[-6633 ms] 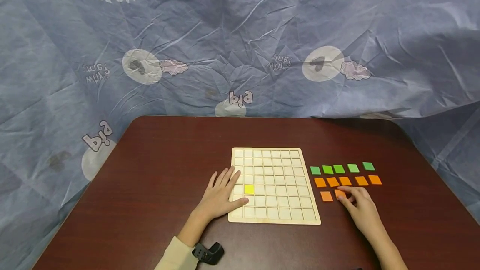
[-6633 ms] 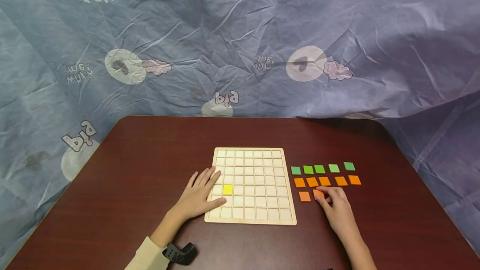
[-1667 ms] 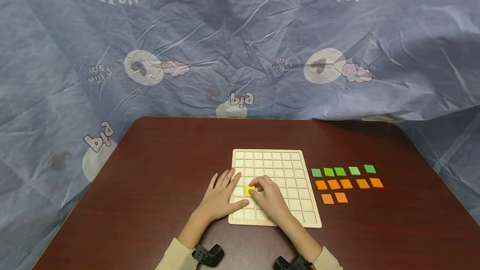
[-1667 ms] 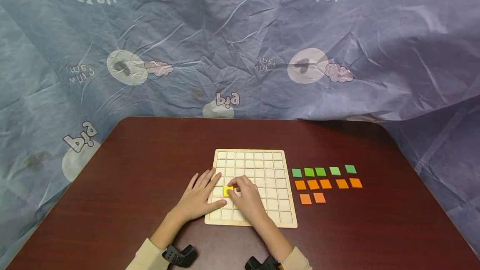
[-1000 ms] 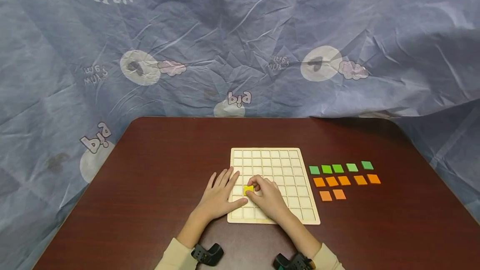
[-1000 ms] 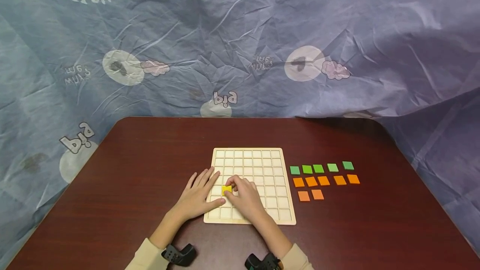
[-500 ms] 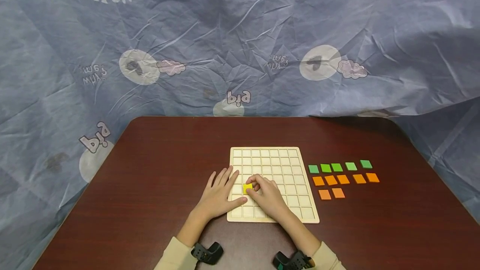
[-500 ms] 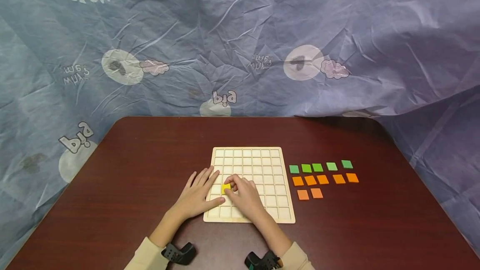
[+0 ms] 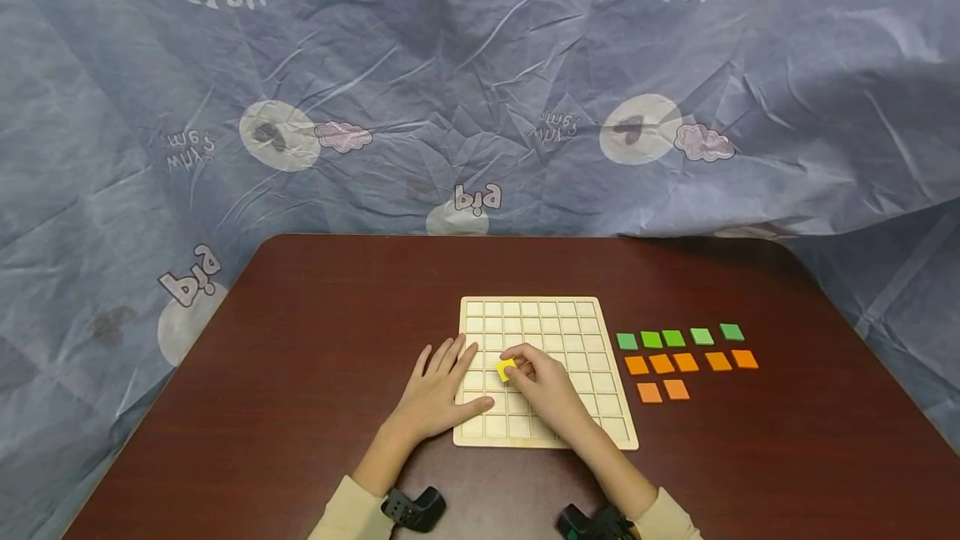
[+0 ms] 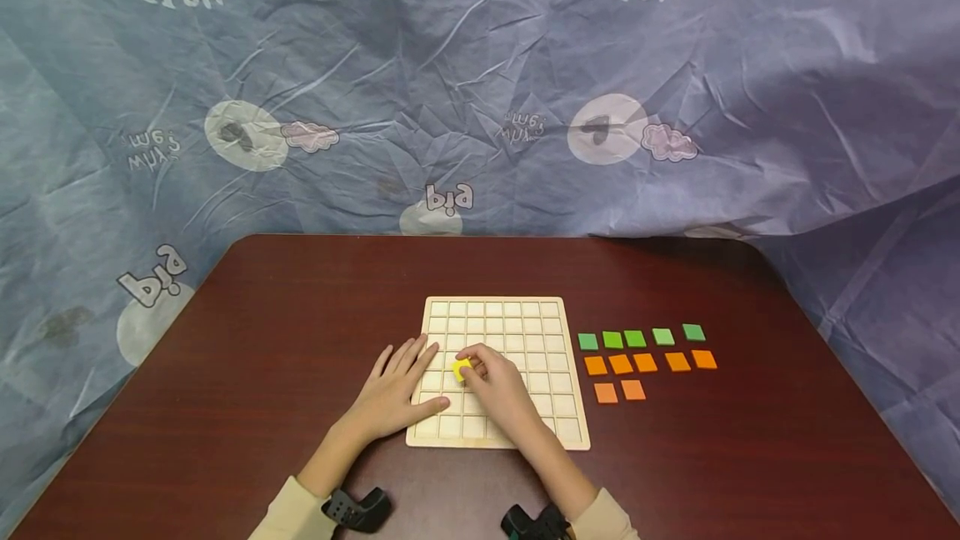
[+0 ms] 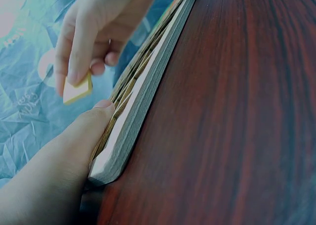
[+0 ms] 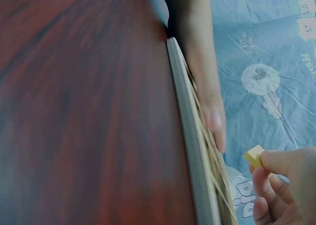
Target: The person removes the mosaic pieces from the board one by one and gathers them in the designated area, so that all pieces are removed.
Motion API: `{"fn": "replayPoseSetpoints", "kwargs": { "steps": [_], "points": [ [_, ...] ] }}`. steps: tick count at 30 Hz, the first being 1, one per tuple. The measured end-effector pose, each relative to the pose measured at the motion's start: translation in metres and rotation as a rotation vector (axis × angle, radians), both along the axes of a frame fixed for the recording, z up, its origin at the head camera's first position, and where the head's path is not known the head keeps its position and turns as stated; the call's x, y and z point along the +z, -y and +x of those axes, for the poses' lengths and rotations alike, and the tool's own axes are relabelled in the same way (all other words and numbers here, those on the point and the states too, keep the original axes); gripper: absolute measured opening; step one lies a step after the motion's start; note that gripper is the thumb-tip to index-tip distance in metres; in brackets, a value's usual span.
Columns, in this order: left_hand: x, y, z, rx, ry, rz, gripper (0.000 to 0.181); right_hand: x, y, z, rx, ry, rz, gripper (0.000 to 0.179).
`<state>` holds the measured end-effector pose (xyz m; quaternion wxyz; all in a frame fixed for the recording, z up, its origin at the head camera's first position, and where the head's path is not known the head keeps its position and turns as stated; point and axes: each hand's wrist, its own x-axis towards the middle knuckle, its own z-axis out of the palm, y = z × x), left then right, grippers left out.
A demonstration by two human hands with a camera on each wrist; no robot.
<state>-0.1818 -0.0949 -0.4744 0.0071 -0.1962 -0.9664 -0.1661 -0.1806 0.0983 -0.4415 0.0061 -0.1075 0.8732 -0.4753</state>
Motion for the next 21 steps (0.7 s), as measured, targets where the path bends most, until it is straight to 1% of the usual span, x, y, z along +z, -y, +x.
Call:
{"fn": "replayPoseSetpoints", "kwargs": {
  "steps": [4, 9, 18, 21],
  "points": [
    [0.0, 0.0, 0.0, 0.003, 0.012, 0.003, 0.085, 0.008, -0.013, 0.001, -0.038, -0.019, 0.032, 0.014],
    [-0.001, 0.0, 0.0, 0.002, 0.019, -0.002, 0.085, 0.014, -0.034, 0.005, -0.085, -0.051, 0.076, 0.015],
    [-0.003, 0.001, 0.0, -0.009, 0.024, 0.015, 0.084, 0.02, -0.072, 0.014, -0.158, -0.121, 0.141, 0.017],
    [-0.003, 0.001, -0.001, -0.007, 0.026, 0.018, 0.084, 0.021, -0.085, 0.017, -0.184, -0.131, 0.153, 0.016]
  ]
}}
